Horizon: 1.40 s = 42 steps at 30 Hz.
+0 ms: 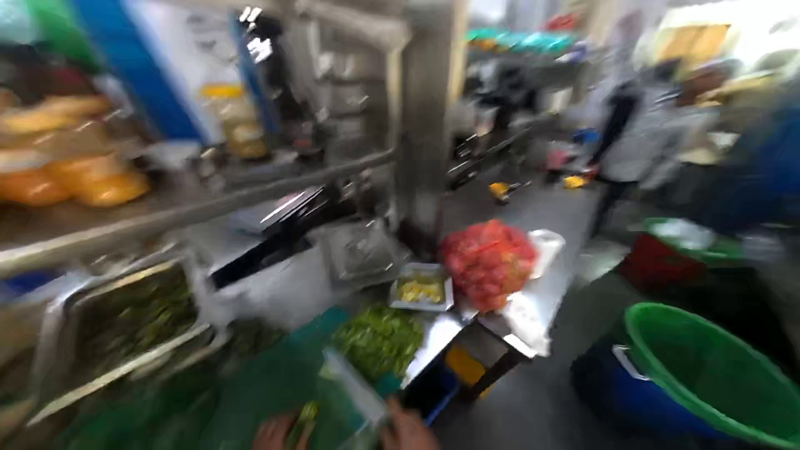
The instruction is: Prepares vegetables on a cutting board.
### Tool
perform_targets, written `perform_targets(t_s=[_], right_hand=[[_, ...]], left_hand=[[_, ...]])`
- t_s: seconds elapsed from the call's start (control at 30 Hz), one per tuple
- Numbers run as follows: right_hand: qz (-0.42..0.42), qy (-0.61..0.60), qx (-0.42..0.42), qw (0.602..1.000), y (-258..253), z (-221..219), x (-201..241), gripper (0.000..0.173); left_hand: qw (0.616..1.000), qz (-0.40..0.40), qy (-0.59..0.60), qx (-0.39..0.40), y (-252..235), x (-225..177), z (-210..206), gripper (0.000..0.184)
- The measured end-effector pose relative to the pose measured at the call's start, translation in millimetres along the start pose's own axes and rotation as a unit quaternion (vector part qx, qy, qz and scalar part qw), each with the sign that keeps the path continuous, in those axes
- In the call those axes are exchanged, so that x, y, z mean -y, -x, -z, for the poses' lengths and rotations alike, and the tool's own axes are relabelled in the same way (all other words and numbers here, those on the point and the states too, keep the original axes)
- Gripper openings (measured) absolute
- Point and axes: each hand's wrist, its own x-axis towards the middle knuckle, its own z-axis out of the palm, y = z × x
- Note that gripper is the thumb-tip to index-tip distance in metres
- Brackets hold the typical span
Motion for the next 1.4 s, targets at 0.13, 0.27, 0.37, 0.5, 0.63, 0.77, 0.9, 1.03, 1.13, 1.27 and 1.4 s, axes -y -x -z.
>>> perform_targets(t_s=[0.13, 0.27, 0.37, 0.5, 0.63, 0.77, 0.9, 1.03, 1.13, 1.27, 1.4], right_hand=[[0.021, 0.181, 0.08, 0.98, -14, -22, 18, 0.044], [0.025, 0.272, 0.12, 0.954, -12, -29, 46, 0.041], [0.038, 0.322, 0.133, 0.937, -6, -35, 63, 0.042], [0.048, 0.37, 0.145, 0.916, -2, -43, 80, 0.049], [0.056, 0.394, 0.142, 0.906, -2, -49, 83, 0.049], [0.056, 0.411, 0.149, 0.898, -2, -53, 82, 0.051], [0.055, 0.418, 0.147, 0.895, -3, -55, 79, 0.052], [0.062, 0.423, 0.14, 0.893, -1, -57, 76, 0.053], [0.057, 0.426, 0.14, 0.892, -2, -56, 76, 0.054], [0.062, 0.421, 0.149, 0.892, 3, -56, 81, 0.056], [0.063, 0.424, 0.153, 0.89, 4, -56, 79, 0.058]], left_hand=[[0.996, 0.078, 0.047, 0.026, 6, 16, 2, 0.048], [0.995, 0.069, 0.068, 0.01, 9, 20, 1, 0.037], [0.994, 0.061, 0.077, 0.039, 9, 18, 0, 0.03], [0.995, 0.058, 0.059, 0.05, 10, 17, 0, 0.028], [0.994, 0.082, 0.044, 0.051, 17, 18, 2, 0.031], [0.986, 0.119, 0.059, 0.096, 14, 6, 17, 0.029], [0.967, 0.207, 0.104, 0.111, 5, -12, 39, 0.02], [0.946, 0.279, 0.121, 0.109, -3, -27, 58, 0.017], [0.941, 0.297, 0.111, 0.119, -8, -37, 66, 0.017], [0.937, 0.312, 0.091, 0.129, -11, -44, 69, 0.018], [0.939, 0.315, 0.064, 0.123, -12, -50, 68, 0.018]])
